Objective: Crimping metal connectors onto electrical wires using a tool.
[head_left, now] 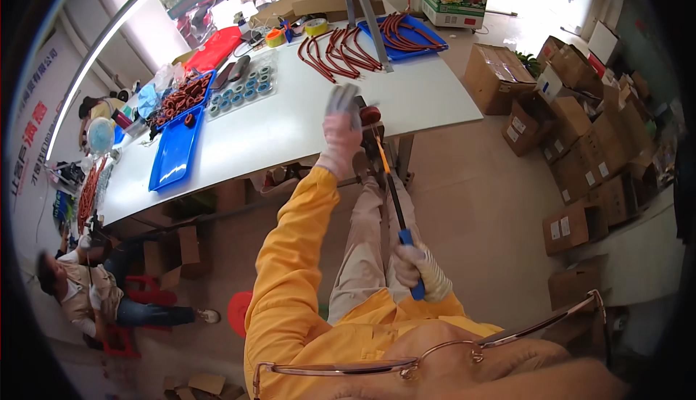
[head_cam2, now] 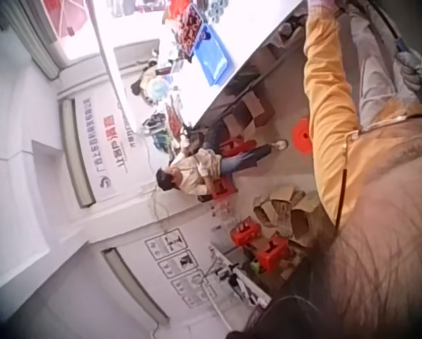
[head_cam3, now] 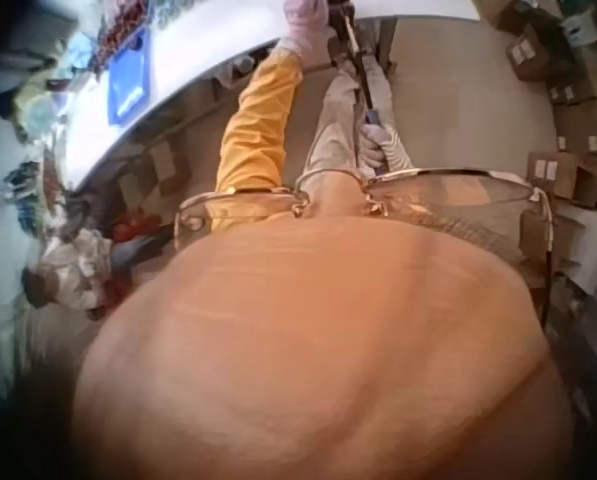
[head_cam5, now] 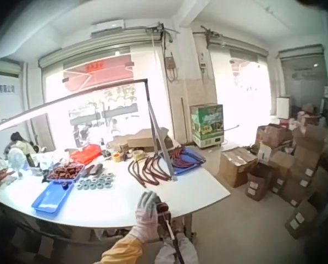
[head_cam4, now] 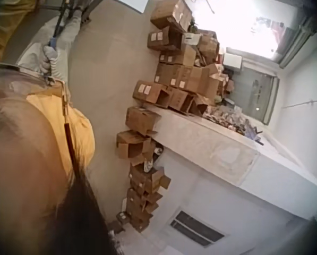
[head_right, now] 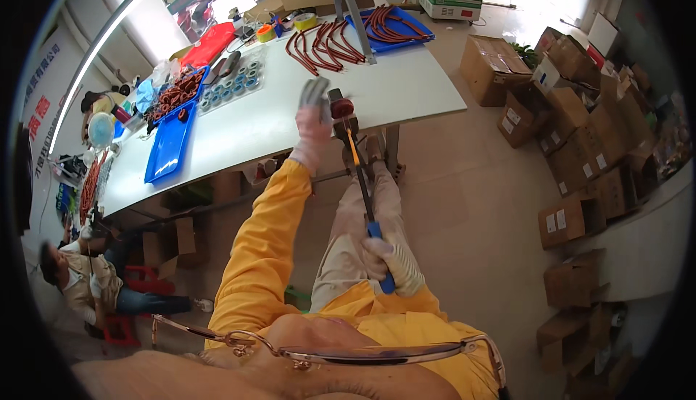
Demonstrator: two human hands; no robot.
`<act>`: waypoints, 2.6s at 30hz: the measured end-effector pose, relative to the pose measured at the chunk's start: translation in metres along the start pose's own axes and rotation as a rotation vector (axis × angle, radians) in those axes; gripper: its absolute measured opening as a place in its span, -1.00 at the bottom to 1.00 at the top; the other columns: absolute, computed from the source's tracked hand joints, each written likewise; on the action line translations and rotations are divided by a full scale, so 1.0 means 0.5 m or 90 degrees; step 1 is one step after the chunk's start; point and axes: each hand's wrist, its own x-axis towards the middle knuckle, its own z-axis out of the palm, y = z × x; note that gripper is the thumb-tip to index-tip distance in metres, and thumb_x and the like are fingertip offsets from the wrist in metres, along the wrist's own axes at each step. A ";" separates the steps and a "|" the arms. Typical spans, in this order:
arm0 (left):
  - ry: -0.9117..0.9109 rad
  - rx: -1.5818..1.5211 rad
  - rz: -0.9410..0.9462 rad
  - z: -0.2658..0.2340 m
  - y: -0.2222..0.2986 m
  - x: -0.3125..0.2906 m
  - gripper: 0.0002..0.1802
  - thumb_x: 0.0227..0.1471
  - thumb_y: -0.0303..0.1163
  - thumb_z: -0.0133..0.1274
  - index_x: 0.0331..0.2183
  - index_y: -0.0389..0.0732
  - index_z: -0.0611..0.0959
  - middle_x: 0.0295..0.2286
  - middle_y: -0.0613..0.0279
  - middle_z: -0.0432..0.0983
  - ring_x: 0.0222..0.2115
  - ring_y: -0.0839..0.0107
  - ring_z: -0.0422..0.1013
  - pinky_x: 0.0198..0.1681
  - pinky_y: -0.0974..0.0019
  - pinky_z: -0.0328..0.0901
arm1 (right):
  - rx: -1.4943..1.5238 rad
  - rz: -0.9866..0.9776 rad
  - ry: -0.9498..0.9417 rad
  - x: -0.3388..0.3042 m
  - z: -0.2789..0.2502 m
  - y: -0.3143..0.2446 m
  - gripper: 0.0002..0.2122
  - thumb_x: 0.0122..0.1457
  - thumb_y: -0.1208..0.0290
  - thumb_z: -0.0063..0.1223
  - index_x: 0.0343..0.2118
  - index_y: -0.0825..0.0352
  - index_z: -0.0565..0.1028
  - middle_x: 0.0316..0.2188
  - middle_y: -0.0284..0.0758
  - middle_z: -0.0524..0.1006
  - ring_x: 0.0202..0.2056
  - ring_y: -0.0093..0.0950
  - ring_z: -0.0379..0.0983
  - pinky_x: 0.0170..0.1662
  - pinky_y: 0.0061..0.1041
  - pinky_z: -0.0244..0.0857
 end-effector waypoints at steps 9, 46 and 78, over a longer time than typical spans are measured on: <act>-0.446 0.062 0.274 -0.092 0.041 -0.048 -0.40 -0.21 -0.64 -0.11 -0.02 -0.13 0.37 -0.12 0.15 0.31 -0.04 0.14 0.25 -0.04 0.19 0.24 | -0.204 0.101 0.145 -0.168 -0.054 0.047 -0.87 0.06 0.36 -0.02 -0.44 0.32 0.37 -0.76 -0.48 0.24 -0.79 -0.62 0.14 -0.70 -0.61 0.10; -0.552 0.184 0.348 -0.090 0.065 -0.029 -0.47 -0.10 -0.50 -0.08 0.00 0.00 0.38 -0.16 0.22 0.37 -0.10 0.23 0.30 -0.16 0.27 0.34 | -0.167 0.117 0.142 -0.236 -0.046 0.036 -0.88 0.14 0.34 -0.12 -0.39 0.27 0.33 -0.78 -0.56 0.13 -0.83 -0.72 0.00 -0.77 -0.67 -0.12; -0.403 0.201 0.427 -0.052 0.059 -0.073 -0.56 -0.08 -0.50 -0.14 -0.07 -0.07 0.41 -0.17 0.19 0.36 -0.05 0.22 0.27 -0.08 0.25 0.28 | -0.187 0.067 0.080 -0.235 -0.055 0.036 -0.85 0.06 0.32 -0.02 -0.45 0.22 0.26 -0.73 -0.55 0.13 -0.77 -0.75 -0.01 -0.73 -0.72 -0.12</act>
